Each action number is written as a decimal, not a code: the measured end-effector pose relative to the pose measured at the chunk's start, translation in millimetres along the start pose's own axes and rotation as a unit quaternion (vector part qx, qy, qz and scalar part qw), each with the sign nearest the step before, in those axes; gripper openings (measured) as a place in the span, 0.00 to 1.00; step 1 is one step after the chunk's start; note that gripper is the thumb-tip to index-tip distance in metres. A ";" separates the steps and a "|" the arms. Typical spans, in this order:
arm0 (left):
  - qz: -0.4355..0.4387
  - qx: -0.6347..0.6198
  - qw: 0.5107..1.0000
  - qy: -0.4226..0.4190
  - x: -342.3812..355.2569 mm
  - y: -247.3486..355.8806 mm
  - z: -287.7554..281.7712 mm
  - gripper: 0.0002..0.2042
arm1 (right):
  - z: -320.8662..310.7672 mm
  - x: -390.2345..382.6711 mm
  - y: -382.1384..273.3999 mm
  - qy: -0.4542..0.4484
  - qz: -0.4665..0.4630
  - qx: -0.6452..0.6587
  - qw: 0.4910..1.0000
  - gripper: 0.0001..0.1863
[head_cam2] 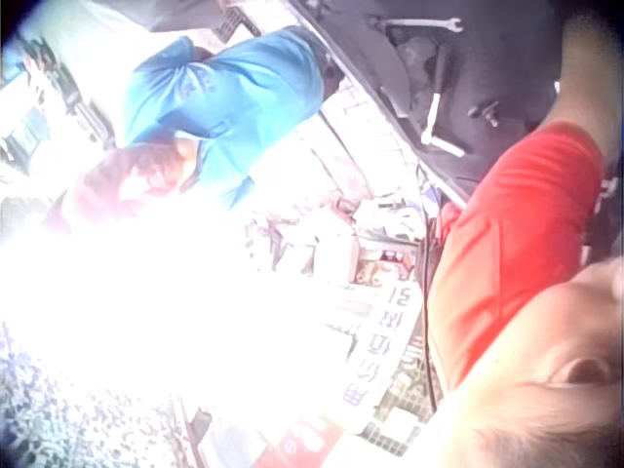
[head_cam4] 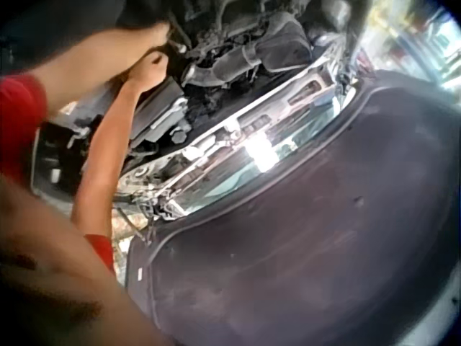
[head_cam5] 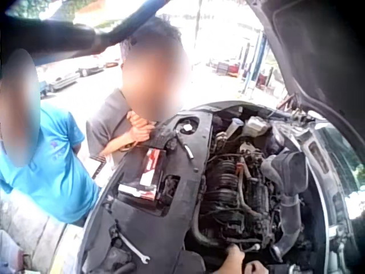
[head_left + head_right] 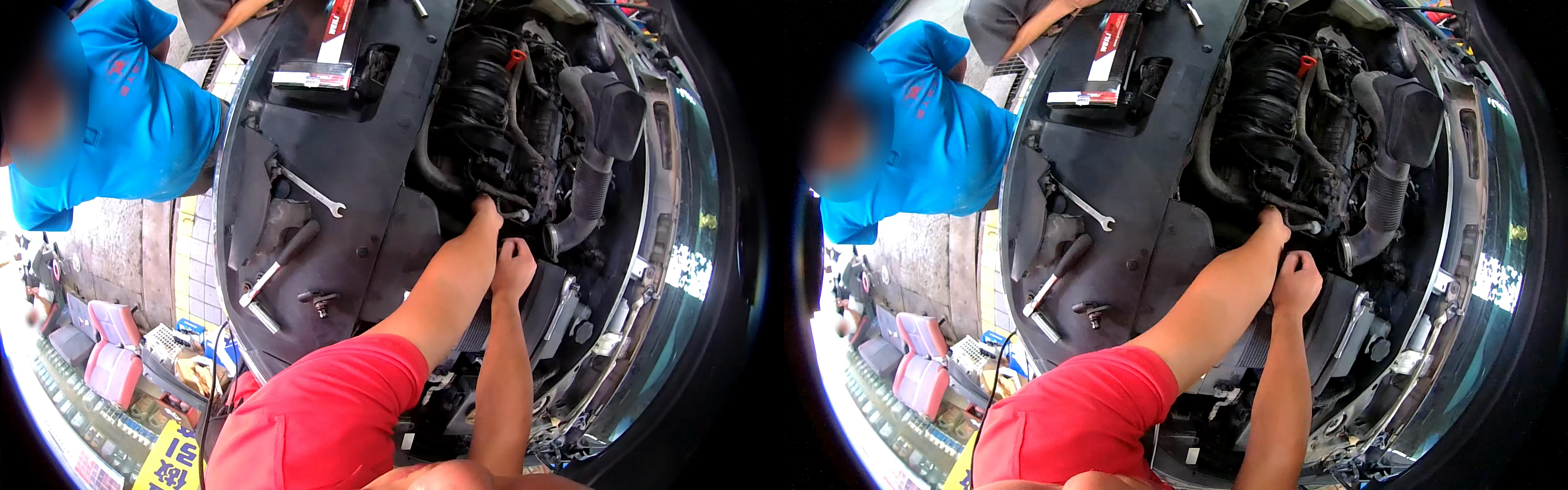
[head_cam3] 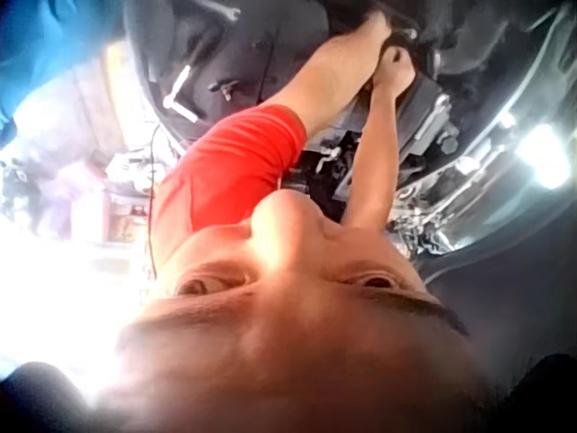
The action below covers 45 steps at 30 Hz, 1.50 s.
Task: The person walks through a garage, selects a ratchet from a tool cart, and works on a car engine with the hood open. They use the ratchet to loosen and tighten bolts on the engine, then remove and reinsert a bolt by hand.
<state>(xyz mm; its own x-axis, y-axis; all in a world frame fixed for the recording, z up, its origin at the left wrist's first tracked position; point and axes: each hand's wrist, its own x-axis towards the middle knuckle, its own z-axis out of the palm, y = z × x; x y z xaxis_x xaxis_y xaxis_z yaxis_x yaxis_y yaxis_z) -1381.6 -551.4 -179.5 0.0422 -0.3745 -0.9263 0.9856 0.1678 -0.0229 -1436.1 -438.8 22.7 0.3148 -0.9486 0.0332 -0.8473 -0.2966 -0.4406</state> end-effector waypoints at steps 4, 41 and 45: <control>-0.008 0.071 0.997 0.038 -36.9 24.6 3.4 0.23 | -0.7 0.4 -3.2 0.001 -0.004 0.009 1.000 0.13; 0.412 0.272 0.817 -0.298 -325.4 55.9 -101.6 0.11 | -0.2 -9.8 11.8 -0.029 -0.149 -0.029 0.988 0.17; 0.329 0.364 0.758 -0.429 -477.1 75.5 -270.2 0.14 | 1.0 0.5 28.1 0.024 -0.080 -0.053 0.995 0.16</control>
<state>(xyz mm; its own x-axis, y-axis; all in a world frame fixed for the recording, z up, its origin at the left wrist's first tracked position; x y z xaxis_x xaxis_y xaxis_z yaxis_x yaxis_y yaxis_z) -1371.6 -113.7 159.1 0.3473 -0.9362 -0.0543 0.5208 0.1444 0.8414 -1459.4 -447.5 9.5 0.4303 -0.8920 0.1384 -0.8294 -0.4512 -0.3296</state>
